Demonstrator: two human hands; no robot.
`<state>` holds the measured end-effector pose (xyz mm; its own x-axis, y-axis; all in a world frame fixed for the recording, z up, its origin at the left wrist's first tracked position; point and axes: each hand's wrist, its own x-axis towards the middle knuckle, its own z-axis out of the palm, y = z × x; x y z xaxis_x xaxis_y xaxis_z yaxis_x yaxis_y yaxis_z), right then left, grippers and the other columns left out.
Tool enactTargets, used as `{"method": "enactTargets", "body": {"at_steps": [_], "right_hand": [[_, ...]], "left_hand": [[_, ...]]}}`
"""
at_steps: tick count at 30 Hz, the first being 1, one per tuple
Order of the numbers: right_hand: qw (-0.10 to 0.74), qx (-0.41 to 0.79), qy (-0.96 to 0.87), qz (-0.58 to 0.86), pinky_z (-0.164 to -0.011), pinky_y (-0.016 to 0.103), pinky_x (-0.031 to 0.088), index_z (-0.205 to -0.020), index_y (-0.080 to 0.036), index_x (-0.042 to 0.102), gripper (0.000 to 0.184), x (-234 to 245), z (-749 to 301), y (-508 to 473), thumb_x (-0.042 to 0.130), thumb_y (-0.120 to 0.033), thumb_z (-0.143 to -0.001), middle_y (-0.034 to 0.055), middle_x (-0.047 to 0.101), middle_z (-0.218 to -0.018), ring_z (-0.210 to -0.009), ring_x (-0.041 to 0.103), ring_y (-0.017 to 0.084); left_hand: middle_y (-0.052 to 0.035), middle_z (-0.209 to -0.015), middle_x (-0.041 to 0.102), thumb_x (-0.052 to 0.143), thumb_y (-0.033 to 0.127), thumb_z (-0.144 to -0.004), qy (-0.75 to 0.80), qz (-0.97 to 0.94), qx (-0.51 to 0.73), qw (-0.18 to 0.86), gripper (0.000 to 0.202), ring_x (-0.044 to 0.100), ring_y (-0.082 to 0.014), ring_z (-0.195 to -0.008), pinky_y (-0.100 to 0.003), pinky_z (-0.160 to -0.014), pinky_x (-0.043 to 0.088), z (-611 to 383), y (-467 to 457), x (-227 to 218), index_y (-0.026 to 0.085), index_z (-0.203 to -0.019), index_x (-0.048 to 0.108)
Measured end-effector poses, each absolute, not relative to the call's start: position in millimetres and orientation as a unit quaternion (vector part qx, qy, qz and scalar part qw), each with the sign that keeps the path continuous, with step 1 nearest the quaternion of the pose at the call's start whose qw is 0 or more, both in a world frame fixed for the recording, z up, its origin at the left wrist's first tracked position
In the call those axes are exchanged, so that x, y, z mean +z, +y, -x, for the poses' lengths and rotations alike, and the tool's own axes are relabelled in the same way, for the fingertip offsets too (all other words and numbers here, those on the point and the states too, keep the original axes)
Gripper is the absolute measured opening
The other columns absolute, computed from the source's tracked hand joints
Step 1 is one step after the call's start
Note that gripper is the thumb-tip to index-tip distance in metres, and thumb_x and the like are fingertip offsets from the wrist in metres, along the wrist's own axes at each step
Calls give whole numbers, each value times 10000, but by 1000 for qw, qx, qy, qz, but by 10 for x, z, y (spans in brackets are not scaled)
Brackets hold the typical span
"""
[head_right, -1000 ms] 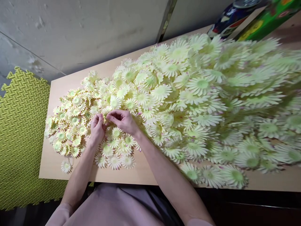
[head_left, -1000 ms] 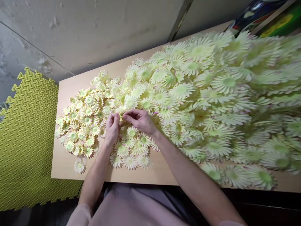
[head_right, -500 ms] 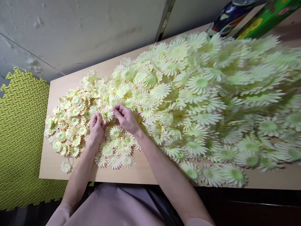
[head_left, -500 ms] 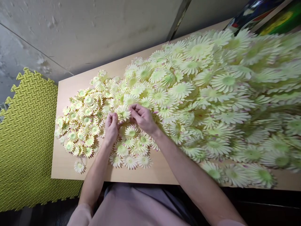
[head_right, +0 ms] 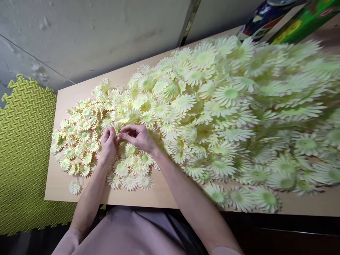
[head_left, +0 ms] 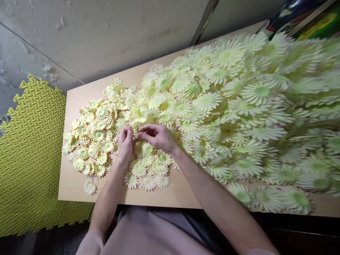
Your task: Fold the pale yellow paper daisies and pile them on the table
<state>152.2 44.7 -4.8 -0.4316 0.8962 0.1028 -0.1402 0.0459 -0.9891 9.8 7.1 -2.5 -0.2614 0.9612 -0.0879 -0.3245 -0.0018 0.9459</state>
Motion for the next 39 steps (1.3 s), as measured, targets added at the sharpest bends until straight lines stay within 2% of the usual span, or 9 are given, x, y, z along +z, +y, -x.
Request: {"method": "enactTargets", "body": {"at_steps": [4, 11, 17, 20, 22, 25, 29, 35, 39], "right_hand": [[435, 593, -592, 328, -640, 306, 582, -898, -239, 751, 179, -52, -1511, 464, 760, -389, -800, 24, 749, -819, -714, 695, 162], [436, 595, -591, 327, -589, 269, 529, -857, -213, 705, 199, 22, -1526, 459, 717, -411, -834, 13, 694, -781, -666, 622, 132], [513, 638, -480, 315, -423, 229, 325, -863, -222, 655, 211, -79, -1555, 550, 724, -419, -837, -40, 527, -632, -490, 408, 80], [576, 649, -383, 318, -398, 233, 278, -809, -249, 586, 275, -92, -1558, 594, 715, -491, -828, -67, 453, -559, -429, 323, 76], [578, 632, -392, 335, -389, 242, 274, -746, -248, 566, 347, -71, -1559, 588, 666, -567, -841, -60, 448, -533, -416, 332, 80], [522, 598, -501, 344, -385, 259, 314, -707, -236, 640, 398, -32, -1558, 531, 664, -618, -813, -23, 526, -542, -433, 415, 94], [451, 569, -600, 337, -438, 276, 424, -815, -240, 749, 255, -12, -1532, 449, 797, -477, -735, 7, 675, -652, -515, 555, 129], [449, 570, -595, 347, -538, 290, 521, -849, -246, 758, 122, 16, -1502, 433, 756, -353, -792, 16, 741, -760, -625, 655, 152], [445, 576, -594, 342, -509, 259, 495, -825, -212, 714, 108, 52, -1515, 436, 729, -318, -812, 4, 693, -705, -579, 606, 125]], "left_hand": [[37, -707, 422, 703, 473, -820, 484, -341, 624, 510, 346, 377, -62, -606, -154, -556, 395, -94, 67, -59, 186, -736, 531], [39, -709, 418, 717, 480, -803, 487, -324, 622, 521, 357, 380, -65, -604, -155, -562, 420, -108, 63, -49, 189, -732, 523], [51, -673, 370, 721, 493, -794, 490, -299, 632, 521, 379, 333, -61, -562, -152, -542, 425, -125, 67, -11, 192, -723, 502], [50, -684, 371, 725, 500, -786, 495, -286, 637, 517, 396, 347, -63, -576, -155, -565, 441, -129, 67, 23, 194, -712, 486], [45, -707, 394, 734, 496, -779, 493, -285, 636, 521, 393, 375, -67, -601, -163, -596, 461, -130, 64, 35, 196, -717, 488], [37, -733, 421, 735, 492, -780, 490, -302, 628, 524, 375, 395, -73, -623, -172, -604, 465, -126, 60, 18, 200, -730, 505], [34, -707, 417, 697, 487, -821, 493, -339, 625, 502, 356, 373, -72, -605, -165, -567, 405, -114, 56, -33, 197, -728, 513], [33, -689, 440, 675, 509, -832, 503, -373, 613, 483, 360, 386, -77, -608, -185, -579, 382, -113, 51, -47, 193, -733, 534], [34, -683, 439, 695, 501, -817, 501, -365, 614, 489, 361, 378, -75, -594, -190, -566, 376, -118, 54, -40, 189, -725, 538]]}}
